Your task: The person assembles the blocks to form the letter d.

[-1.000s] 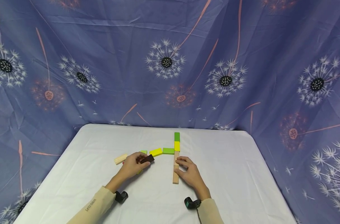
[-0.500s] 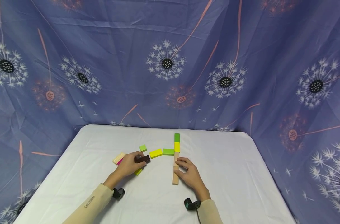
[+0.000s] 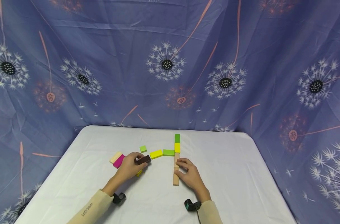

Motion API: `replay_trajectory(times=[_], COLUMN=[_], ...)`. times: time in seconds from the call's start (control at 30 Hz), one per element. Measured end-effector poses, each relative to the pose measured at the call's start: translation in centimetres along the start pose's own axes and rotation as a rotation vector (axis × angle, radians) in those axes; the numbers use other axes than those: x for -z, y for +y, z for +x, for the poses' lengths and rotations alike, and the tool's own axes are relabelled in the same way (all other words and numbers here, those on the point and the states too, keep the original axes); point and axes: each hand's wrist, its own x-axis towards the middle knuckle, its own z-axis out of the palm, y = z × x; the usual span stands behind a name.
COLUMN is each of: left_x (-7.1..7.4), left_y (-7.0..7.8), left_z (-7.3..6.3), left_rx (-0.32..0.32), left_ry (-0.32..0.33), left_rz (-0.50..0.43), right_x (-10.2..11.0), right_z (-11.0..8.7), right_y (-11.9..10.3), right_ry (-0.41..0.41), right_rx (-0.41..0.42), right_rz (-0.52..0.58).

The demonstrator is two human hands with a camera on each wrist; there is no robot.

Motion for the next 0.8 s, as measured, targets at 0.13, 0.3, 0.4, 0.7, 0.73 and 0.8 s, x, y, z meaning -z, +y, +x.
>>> replay_trajectory(times=[0.13, 0.3, 0.4, 0.7, 0.73, 0.8], left_x=[-1.1, -2.3, -2.6, -1.4, -1.2, -0.9], left_y=[1.3, 1.9, 1.6, -0.1, -0.3, -0.7], left_z=[-0.9, -1.8, -2.0, -0.9, -0.7, -0.3], left_rx=[-0.035, -0.04, -0.033, 0.055, 0.064, 0.078], left_ry=[-0.057, -0.17, -0.181, -0.037, -0.021, 0.007], left_rz=[-0.107, -0.168, -0.154, -0.086, -0.078, -0.064], right_x=[0.0, -0.1, -0.1, 0.0, 0.0, 0.1], right_z=[0.0, 0.0, 0.0, 0.0, 0.0, 0.0], right_y=[0.0, -0.1, -0.1, -0.1, -0.1, -0.1], right_ry=[0.0, 0.004, 0.002, 0.002, 0.002, -0.001], right_rx=[-0.001, -0.005, -0.005, -0.009, -0.008, -0.007], right_rz=[0.009, 0.015, 0.019, 0.023, 0.023, 0.022])
